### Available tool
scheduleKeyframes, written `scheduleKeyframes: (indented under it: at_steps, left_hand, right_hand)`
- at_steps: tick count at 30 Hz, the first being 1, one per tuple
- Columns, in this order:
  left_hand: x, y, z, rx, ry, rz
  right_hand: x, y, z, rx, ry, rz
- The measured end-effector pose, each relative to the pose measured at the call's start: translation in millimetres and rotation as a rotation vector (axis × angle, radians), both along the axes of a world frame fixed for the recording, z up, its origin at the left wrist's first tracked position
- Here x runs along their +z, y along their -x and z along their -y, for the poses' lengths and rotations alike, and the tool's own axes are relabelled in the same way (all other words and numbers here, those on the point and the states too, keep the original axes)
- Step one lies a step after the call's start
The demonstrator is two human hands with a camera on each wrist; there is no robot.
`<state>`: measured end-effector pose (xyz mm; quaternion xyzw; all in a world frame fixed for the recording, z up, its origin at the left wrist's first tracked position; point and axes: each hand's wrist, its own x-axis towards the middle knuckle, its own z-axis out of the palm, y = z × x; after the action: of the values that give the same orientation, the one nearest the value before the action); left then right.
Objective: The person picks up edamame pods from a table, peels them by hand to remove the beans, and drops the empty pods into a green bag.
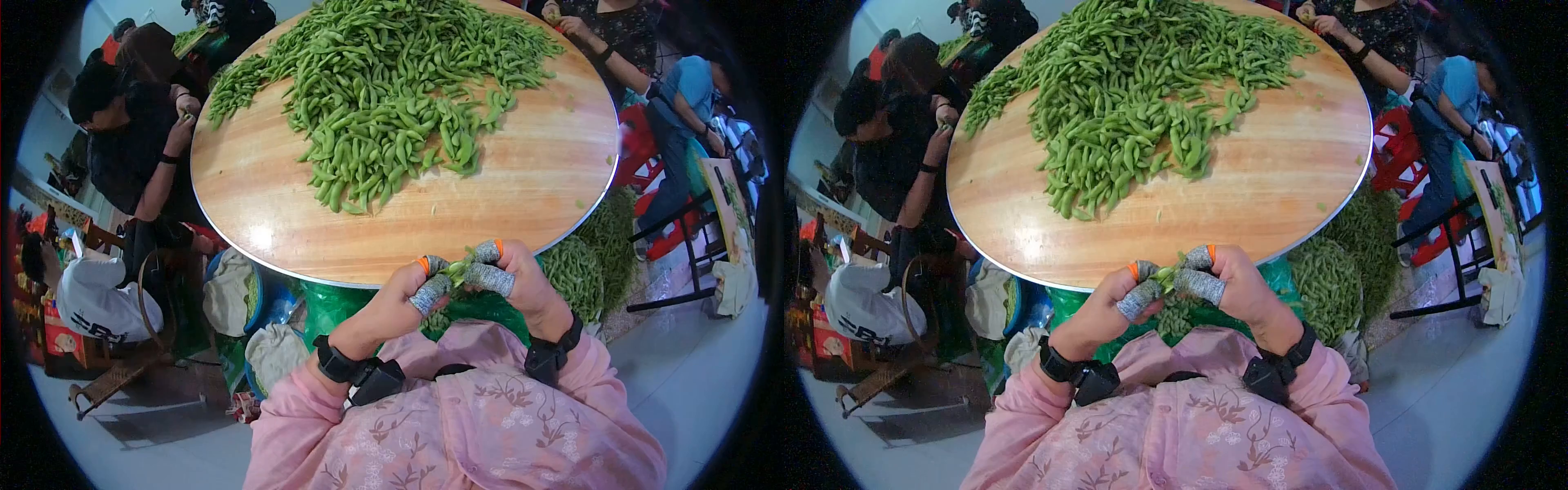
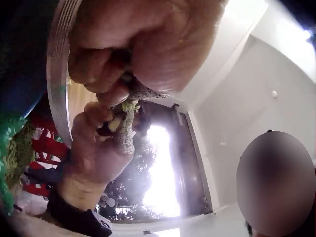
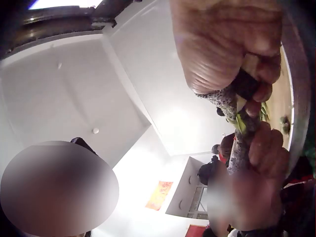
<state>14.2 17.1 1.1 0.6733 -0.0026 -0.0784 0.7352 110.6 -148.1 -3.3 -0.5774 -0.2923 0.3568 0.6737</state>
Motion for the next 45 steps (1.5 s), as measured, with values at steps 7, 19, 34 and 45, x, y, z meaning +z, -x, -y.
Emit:
scheduleKeyframes:
  at_steps: [7, 19, 34, 45]
  left_hand:
    - [-1, 3, -4, 0.111, -0.423, 0.120]
    - [0, -8, 3, 0.067, -0.317, 0.140]
    - [27, -87, -48, 0.331, -1.503, 0.177]
    - [13, -94, -65, 0.266, -1.656, 0.399]
  right_hand:
    - [9, 5, -2, -0.092, 0.081, 0.059]
    - [2, 4, 2, -0.011, 0.085, 0.116]
    - [-14, -44, 171, -0.697, 1.125, 0.884]
    - [0, -33, 129, -0.749, 0.731, 0.713]
